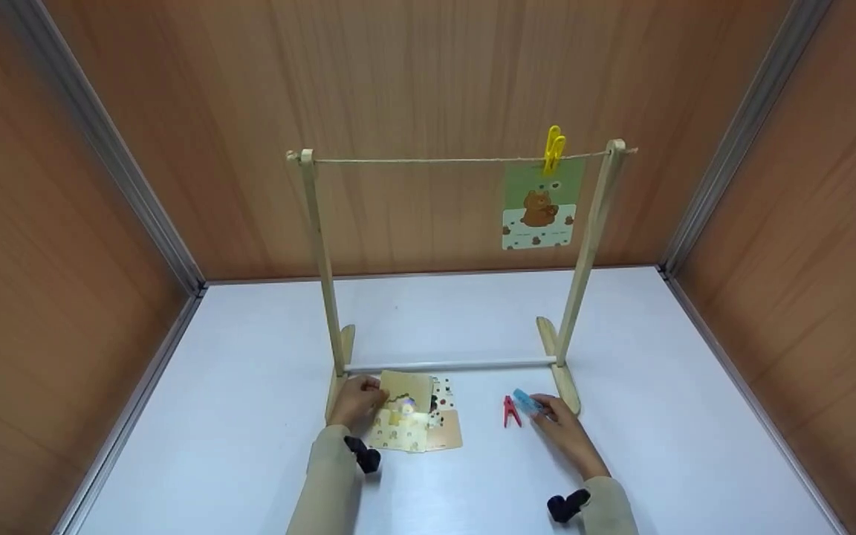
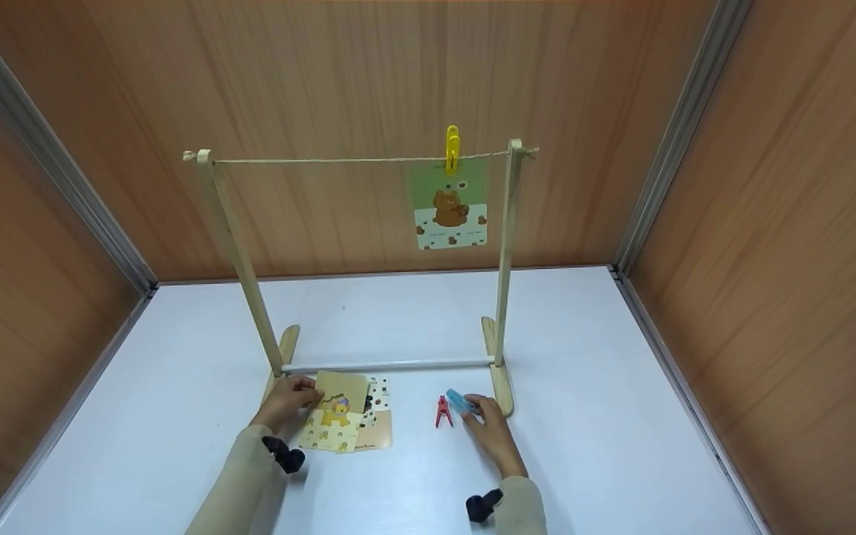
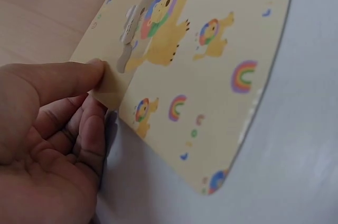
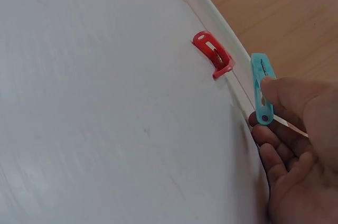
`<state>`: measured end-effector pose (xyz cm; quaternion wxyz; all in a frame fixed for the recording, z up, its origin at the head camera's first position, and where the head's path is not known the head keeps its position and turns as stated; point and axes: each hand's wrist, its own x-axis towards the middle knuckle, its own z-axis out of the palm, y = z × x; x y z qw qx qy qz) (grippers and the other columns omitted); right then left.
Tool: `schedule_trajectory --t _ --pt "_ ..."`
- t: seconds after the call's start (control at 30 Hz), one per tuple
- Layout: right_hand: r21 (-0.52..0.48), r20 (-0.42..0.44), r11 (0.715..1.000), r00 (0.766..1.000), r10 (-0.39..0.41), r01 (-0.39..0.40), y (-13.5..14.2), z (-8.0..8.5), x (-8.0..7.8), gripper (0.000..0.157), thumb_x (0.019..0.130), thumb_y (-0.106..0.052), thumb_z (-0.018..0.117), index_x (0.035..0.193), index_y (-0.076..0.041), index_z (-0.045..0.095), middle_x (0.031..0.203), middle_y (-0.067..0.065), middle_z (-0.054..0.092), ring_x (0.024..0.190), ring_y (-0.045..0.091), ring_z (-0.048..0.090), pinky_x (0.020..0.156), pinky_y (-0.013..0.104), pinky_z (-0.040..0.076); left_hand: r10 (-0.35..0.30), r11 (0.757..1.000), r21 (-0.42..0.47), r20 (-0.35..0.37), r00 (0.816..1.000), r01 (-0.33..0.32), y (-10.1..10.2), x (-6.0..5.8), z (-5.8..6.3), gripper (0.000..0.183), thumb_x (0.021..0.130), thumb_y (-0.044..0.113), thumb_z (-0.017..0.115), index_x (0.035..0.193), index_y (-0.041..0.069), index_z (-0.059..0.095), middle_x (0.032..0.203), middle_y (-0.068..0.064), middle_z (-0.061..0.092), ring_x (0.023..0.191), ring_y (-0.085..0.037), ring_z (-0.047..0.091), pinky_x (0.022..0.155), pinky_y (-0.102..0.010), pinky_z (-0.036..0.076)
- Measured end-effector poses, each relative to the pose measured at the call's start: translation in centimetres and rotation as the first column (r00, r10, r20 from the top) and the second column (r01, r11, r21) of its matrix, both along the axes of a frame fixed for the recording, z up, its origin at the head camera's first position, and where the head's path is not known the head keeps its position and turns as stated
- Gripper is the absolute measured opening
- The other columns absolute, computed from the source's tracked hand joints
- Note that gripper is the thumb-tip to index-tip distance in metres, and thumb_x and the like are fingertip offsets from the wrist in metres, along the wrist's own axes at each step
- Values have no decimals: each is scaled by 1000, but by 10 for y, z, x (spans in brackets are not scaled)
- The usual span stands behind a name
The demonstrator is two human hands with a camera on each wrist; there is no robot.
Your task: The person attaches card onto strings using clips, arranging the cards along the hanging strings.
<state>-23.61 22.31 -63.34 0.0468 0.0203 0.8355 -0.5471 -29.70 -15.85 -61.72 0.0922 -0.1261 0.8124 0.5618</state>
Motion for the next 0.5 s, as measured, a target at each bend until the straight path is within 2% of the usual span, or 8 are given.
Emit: schedule_trajectory --t 0.23,0.37,0.5 --pt "13 0 1000 1000 -11 11 -3 0 0 39 95 -20 60 132 -8 53 122 10 55 118 27 50 107 49 34 13 1000 2 13 1000 -13 -1 0 -1 20 85 14 69 101 4 63 95 -9 63 90 -23 56 81 -35 46" --pt "29 3 999 1000 -18 17 -4 0 0 39 92 -14 61 130 -5 55 119 12 56 113 27 50 102 46 37 7 1000 -11 -1 1000 -7 -1 1 -1 21 85 13 69 102 3 63 94 -8 62 88 -22 56 79 -34 46" --pt "33 -38 999 999 -17 18 -4 -1 -1 36 89 -7 62 124 -1 57 114 13 56 109 26 51 99 42 38 2 1000 -7 -28 1000 -2 0 2 0 21 84 12 68 101 2 63 92 -8 62 86 -21 56 76 -32 46"
